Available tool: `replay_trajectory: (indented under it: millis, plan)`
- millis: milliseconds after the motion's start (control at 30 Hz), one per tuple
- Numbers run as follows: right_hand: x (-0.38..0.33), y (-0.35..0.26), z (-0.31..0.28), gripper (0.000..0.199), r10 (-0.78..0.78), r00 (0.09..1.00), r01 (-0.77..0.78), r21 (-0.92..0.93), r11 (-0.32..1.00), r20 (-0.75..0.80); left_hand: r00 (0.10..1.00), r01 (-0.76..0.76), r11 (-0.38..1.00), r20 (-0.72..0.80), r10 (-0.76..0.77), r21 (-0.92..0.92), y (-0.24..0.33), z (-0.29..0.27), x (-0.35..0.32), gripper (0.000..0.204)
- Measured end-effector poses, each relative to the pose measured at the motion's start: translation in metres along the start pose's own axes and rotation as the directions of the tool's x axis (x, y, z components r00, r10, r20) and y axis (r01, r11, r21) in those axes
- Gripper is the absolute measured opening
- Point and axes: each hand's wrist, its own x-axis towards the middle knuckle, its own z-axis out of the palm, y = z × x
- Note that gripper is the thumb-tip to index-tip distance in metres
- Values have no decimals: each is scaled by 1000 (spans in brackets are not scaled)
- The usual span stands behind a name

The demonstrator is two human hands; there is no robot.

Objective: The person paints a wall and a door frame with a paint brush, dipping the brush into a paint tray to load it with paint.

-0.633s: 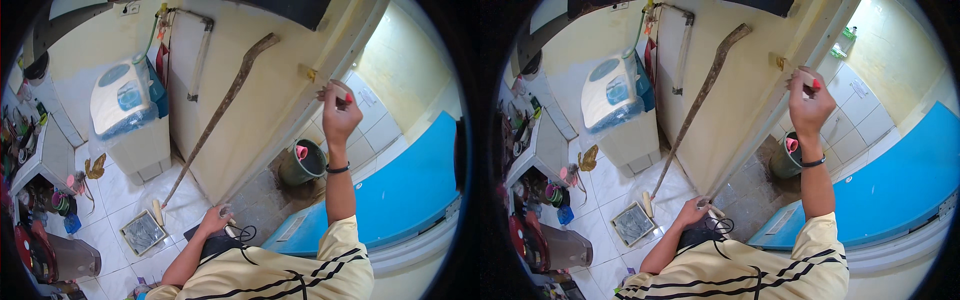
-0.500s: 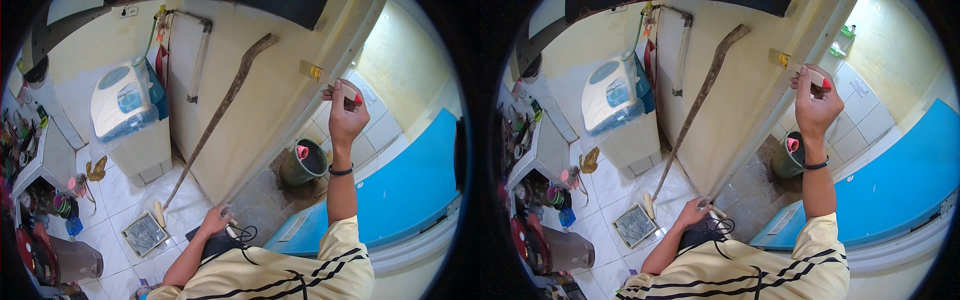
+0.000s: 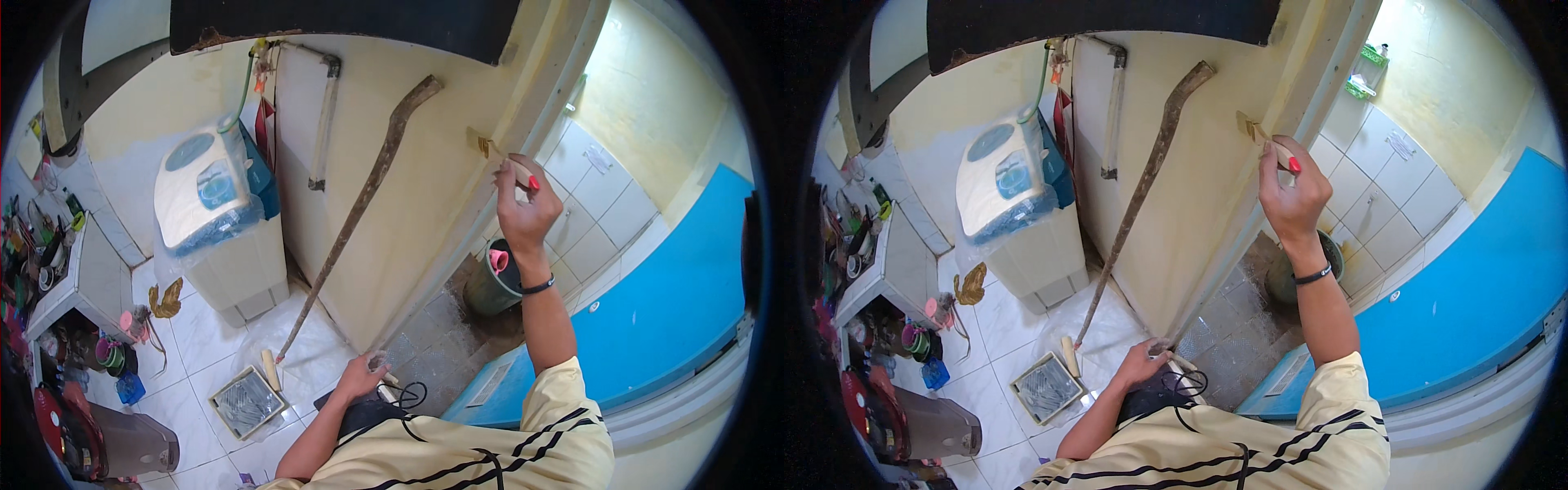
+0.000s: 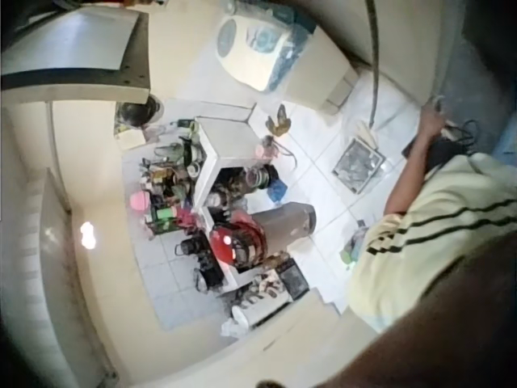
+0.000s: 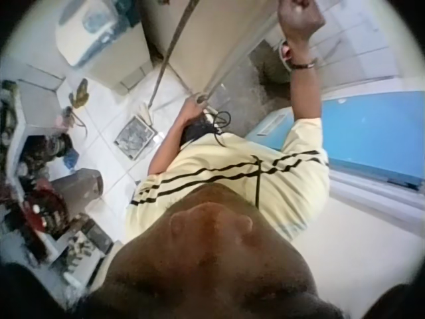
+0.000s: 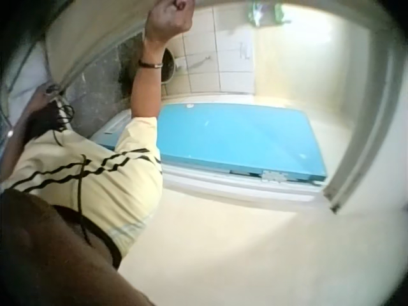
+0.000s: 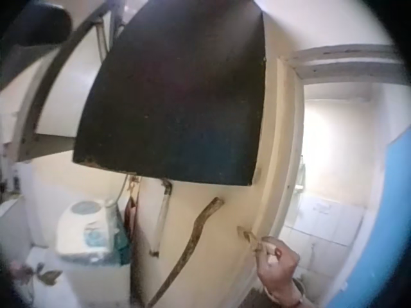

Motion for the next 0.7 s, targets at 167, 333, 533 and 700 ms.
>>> replay_trajectory:
  millis: [167, 333, 533, 700]
  plan:
    - [4, -13, 1, 7, 255, 935, -281, 75, 957, 246, 999, -13, 1000, -31, 13, 18, -1, -7, -2, 48]
    - [-17, 4, -2, 9, 49, 998, -50, 56, 997, 26, 999, -30, 999, -38, 32, 41, -3, -8, -1, 47]
    - [-49, -20, -18, 15, 389, 919, -330, 405, 853, -71, 996, -9, 997, -84, 3, -73, -16, -10, 3, 46]
    - [-75, -12, -51, 14, 531, 840, -403, 521, 752, -116, 987, -70, 989, -150, 50, -128, -5, -17, 17, 40]
